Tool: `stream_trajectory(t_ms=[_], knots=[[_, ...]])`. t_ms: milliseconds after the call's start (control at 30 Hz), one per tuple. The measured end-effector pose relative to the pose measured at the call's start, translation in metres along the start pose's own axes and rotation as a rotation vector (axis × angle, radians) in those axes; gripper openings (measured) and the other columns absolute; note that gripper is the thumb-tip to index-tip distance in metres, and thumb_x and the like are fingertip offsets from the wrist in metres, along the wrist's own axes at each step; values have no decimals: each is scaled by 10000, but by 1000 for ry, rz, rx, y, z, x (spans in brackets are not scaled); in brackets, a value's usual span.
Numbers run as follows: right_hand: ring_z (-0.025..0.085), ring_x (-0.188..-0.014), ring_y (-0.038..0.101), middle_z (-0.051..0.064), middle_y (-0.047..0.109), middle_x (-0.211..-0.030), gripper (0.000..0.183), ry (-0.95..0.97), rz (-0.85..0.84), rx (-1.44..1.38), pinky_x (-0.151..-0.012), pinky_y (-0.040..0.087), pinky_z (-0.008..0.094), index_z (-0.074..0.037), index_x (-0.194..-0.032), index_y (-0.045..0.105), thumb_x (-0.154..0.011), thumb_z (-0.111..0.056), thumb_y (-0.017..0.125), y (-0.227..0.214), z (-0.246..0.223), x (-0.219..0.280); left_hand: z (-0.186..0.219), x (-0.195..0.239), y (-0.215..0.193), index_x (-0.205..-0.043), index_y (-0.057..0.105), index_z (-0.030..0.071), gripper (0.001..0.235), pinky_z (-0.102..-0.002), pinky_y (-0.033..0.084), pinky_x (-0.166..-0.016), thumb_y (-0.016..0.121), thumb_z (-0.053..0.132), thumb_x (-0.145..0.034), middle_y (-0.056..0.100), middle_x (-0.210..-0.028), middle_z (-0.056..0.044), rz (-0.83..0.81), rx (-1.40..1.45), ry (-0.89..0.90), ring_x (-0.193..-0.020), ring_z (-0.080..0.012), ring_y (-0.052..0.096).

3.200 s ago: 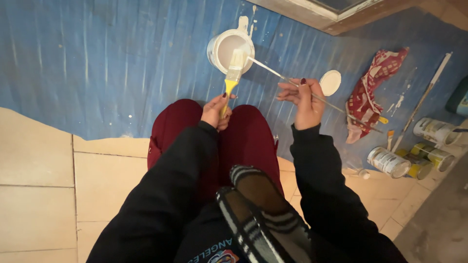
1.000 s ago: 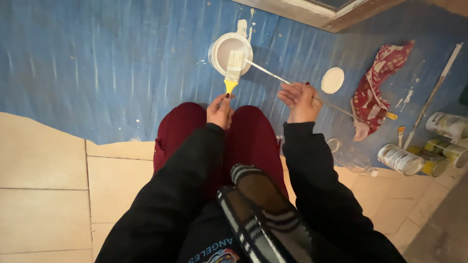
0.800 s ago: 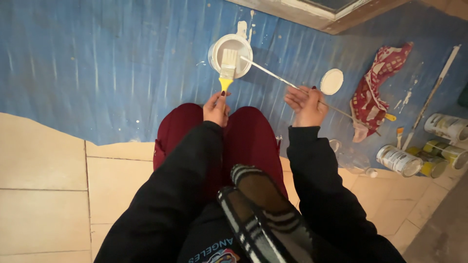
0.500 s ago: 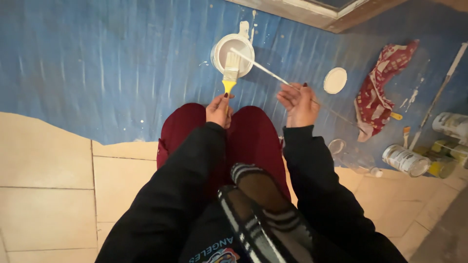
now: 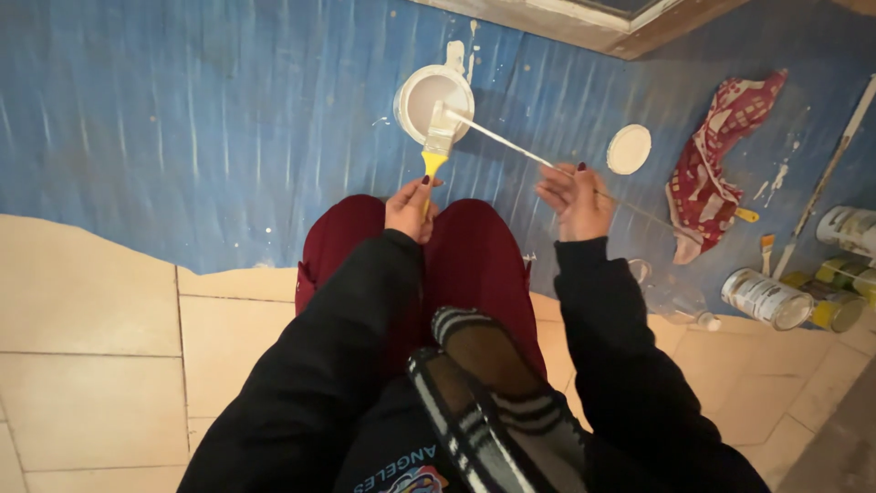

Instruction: Painting a wooden window frame with white paint using a brush.

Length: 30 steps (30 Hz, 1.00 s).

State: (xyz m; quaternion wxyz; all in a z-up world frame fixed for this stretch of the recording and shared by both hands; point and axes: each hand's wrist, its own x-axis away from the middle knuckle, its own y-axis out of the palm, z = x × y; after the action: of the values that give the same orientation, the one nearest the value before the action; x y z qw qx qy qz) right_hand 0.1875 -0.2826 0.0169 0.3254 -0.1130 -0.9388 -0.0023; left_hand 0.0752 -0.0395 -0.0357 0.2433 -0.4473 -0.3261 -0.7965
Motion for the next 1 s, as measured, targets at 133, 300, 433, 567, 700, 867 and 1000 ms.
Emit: stream_trajectory(t_ms=[133,300,433,567,700,867,1000], knots=[[248,-831,788,225,749,-1055,270,16,-74,6,-787,696,357,-65,-1086,673,-1009,-316,611,-10,-22,6,2,1,-4,-1076,741,135,215,-243,252,-228,598,285,-1023,446,-524,-91,18,-7,5,-282,-108,324],[238,-843,787,214,754,-1062,236,72,-153,-43,-807,693,367,-79,-1087,686,-978,-284,638,16,-30,13,10,8,-4,-1089,737,131,220,-249,255,-225,585,279,-1030,452,-523,-93,6,-37,-13,-289,-105,328],[295,-940,776,238,740,-1088,160,100,-217,-95,-900,659,426,-54,-1059,706,-956,-173,676,26,-11,10,22,18,-1,-1092,736,116,213,-246,244,-227,598,262,-1024,439,-523,-104,-29,-4,-11,-287,-108,316],[307,-975,767,255,728,-1106,142,127,-222,-92,-943,642,439,-29,-1065,714,-953,-109,679,11,-10,12,25,17,-2,-1082,734,111,205,-250,262,-227,621,267,-1011,433,-521,-100,-40,17,1,-285,-119,330],[287,-980,766,237,735,-1087,132,99,-197,-57,-949,642,433,-36,-1065,715,-958,-89,658,-6,-22,12,24,15,-4,-1094,729,117,223,-241,257,-224,607,290,-1021,439,-524,-95,-41,-19,-9,-294,-102,330],[287,-1042,753,249,720,-1132,203,-5,-251,-10,-996,629,427,-3,-1134,702,-950,-23,620,-14,-34,11,20,14,-7,-1107,724,110,226,-238,249,-230,592,277,-1032,451,-531,-100,-36,-35,-17,-299,-97,328],[305,-1019,752,264,722,-1095,187,-21,-305,-12,-985,617,452,18,-1089,722,-921,1,641,14,-25,18,20,16,-6,-1103,724,111,221,-245,250,-228,591,270,-1028,449,-532,-107,-32,-19,-16,-297,-104,328]])
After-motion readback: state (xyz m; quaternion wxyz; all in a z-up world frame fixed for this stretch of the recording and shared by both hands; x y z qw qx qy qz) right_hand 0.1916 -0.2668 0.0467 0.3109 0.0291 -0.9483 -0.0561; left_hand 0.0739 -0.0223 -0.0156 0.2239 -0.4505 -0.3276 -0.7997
